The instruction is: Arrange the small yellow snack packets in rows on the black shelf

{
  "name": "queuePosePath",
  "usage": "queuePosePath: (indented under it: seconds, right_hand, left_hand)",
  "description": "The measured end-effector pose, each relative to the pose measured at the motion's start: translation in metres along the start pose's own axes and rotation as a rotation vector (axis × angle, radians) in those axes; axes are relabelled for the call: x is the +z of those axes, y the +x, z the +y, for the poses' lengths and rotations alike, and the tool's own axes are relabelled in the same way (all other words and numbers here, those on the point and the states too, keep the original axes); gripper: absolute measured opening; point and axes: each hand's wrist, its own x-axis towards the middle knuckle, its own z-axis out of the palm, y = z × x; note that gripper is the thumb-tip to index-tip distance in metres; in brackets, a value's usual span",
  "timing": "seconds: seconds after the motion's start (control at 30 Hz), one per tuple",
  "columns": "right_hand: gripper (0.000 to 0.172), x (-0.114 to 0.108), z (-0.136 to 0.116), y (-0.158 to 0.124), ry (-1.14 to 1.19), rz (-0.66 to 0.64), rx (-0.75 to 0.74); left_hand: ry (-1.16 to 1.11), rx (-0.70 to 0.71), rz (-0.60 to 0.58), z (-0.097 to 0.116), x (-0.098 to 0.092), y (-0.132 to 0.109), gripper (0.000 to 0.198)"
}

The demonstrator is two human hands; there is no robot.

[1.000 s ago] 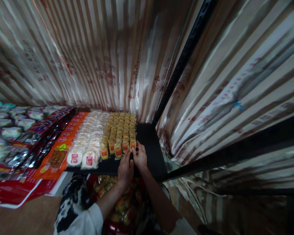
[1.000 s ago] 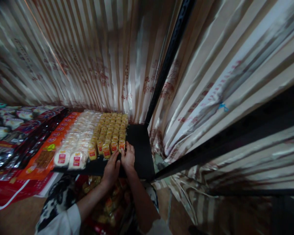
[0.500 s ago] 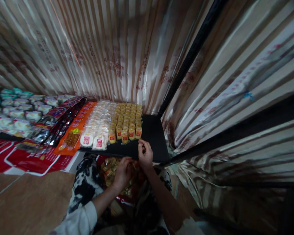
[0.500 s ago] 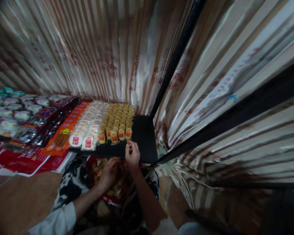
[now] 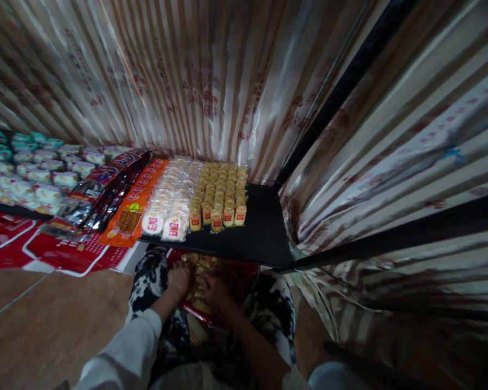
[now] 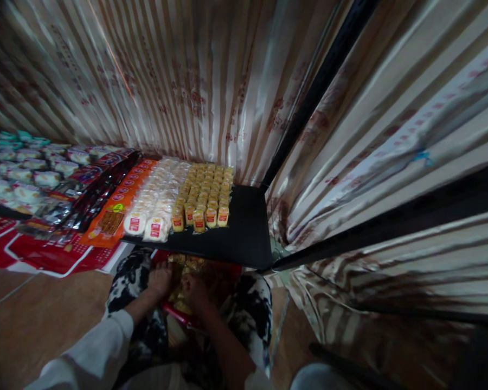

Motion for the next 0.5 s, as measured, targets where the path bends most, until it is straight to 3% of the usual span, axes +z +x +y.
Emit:
queuePosePath:
  seconds: [0.3,0.5]
  right_hand:
    - [0.027,0.013,0.02,0.01,-0.01,-0.065,0.107]
    - [0.017,0.014,0.024,0.013,0.201,0.024,0.22]
  left_hand:
    - [0.04,-0.04,-0.034,-0.001,0.019,0.019,0.041]
    - [0.044,0.041,0.018,0.003,0.003,-0.001,0.041]
